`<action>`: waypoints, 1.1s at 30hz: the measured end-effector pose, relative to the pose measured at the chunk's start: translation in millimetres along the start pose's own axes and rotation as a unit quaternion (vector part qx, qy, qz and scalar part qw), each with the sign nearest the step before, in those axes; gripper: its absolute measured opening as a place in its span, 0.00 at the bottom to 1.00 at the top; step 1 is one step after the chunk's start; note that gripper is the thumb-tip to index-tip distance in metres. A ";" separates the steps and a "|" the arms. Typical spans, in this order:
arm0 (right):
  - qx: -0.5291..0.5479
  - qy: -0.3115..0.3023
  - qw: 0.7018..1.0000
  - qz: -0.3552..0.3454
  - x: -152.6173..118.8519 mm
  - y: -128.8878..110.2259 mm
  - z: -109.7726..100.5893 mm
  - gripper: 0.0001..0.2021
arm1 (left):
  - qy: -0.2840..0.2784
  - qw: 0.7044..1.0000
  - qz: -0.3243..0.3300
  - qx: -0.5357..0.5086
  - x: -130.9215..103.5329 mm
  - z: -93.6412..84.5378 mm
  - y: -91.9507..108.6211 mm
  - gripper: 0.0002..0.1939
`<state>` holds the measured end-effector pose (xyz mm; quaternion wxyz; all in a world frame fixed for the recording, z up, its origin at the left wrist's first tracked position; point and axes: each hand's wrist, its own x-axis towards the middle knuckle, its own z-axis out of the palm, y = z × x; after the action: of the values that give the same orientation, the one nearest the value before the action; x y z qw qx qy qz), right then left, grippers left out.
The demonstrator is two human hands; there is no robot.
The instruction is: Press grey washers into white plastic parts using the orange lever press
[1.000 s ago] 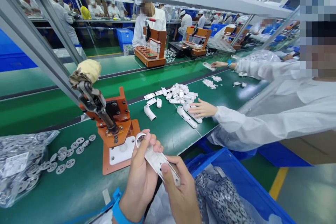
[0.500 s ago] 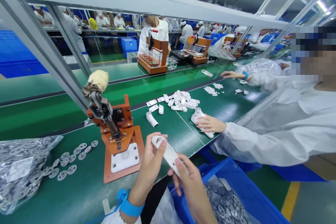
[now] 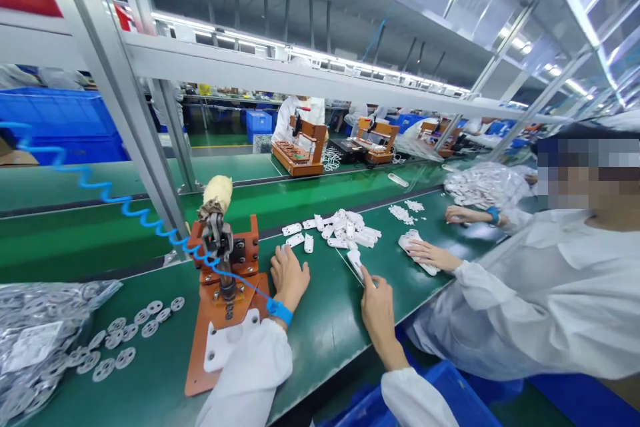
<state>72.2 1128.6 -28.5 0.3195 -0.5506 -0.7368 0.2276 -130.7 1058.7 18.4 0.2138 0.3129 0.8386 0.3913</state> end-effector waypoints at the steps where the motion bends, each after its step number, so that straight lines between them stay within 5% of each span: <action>1: 0.011 -0.004 1.000 -0.003 5.1 -0.6 -0.8 0.24 | 0.004 1.000 0.001 -0.010 3.3 0.6 4.8 0.32; 4: 0.059 -0.028 0.998 0.005 13.0 -5.9 -6.9 0.22 | -0.010 0.997 0.027 -0.065 5.2 1.5 17.9 0.32; 7: 0.123 -0.062 0.990 0.028 2.9 -19.0 -15.5 0.27 | -0.088 0.982 0.069 -0.155 -4.3 4.2 25.5 0.31; 13: 0.283 -0.155 0.942 0.089 -42.8 -69.8 -51.3 0.28 | -0.275 0.890 0.040 -0.362 -42.6 -0.4 24.0 0.31; 21: 0.197 -0.198 0.960 -0.031 -63.6 -119.2 -105.7 0.16 | -0.303 0.824 0.078 -0.472 -72.4 -42.8 28.7 0.22; 27: 0.174 -0.257 0.949 -0.046 -77.5 -132.8 -113.5 0.17 | -0.306 0.841 0.110 -0.434 -79.8 -54.7 33.0 0.21; 30: 0.187 -0.224 0.956 -0.019 -77.4 -117.0 -95.5 0.19 | -0.289 0.885 0.121 -0.346 -73.4 -49.9 29.0 0.23; 33: 0.024 -0.159 0.987 -0.003 -56.8 -78.8 -71.4 0.19 | -0.228 0.945 0.112 -0.205 -55.5 -38.1 18.8 0.33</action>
<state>82.0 1050.2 62.5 0.2120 -0.4972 -0.7743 0.3291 -107.5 1009.8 62.5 0.4142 0.4347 0.6286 0.4943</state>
